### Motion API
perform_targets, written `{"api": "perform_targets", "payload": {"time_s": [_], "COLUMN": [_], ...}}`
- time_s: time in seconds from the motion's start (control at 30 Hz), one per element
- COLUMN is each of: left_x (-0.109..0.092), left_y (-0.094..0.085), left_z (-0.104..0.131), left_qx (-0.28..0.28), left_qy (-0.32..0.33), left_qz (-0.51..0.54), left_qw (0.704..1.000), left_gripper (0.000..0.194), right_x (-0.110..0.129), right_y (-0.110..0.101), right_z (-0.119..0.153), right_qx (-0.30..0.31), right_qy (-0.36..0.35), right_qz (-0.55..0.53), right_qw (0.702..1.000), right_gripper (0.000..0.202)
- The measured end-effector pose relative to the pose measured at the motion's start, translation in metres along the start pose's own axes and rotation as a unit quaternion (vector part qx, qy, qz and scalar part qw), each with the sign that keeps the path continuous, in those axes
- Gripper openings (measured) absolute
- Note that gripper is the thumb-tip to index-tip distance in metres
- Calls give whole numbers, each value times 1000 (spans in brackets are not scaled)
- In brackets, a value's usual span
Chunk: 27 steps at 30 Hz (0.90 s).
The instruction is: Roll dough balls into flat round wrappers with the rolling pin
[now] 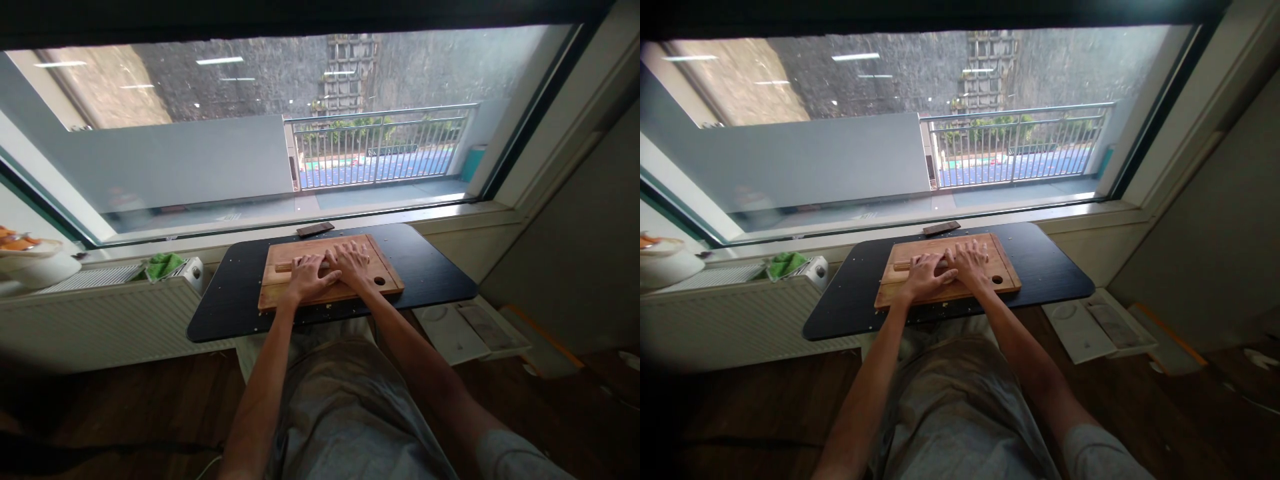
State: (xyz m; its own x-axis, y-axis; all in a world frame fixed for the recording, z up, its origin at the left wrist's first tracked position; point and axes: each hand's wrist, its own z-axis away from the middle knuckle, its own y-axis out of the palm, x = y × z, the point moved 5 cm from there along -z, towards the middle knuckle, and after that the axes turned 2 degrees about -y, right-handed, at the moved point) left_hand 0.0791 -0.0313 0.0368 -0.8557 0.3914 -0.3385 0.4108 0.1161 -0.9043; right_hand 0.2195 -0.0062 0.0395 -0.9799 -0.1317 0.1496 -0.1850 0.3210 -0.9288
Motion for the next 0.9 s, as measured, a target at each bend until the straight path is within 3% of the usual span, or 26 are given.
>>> {"api": "perform_targets", "payload": {"time_s": [0.17, 0.33, 0.53, 0.9], "left_x": [-3, -5, -8, -4], "left_y": [3, 7, 13, 12], "left_z": [9, 8, 4, 24], "left_qx": [-26, -36, -47, -39], "left_qy": [-13, -27, -59, -9], "left_qz": [9, 5, -26, -32], "left_qw": [1000, 999, 997, 999], "left_gripper": [61, 56, 57, 58], "right_x": [0, -2, -4, -2], "right_y": [-4, -5, 0, 0], "right_z": [13, 22, 23, 32], "right_qx": [-10, -2, 7, -25], "right_qy": [-9, -19, -13, -5], "right_qz": [-5, -2, -9, -15], "right_qw": [1000, 1000, 1000, 1000], "right_gripper": [49, 56, 51, 63]}}
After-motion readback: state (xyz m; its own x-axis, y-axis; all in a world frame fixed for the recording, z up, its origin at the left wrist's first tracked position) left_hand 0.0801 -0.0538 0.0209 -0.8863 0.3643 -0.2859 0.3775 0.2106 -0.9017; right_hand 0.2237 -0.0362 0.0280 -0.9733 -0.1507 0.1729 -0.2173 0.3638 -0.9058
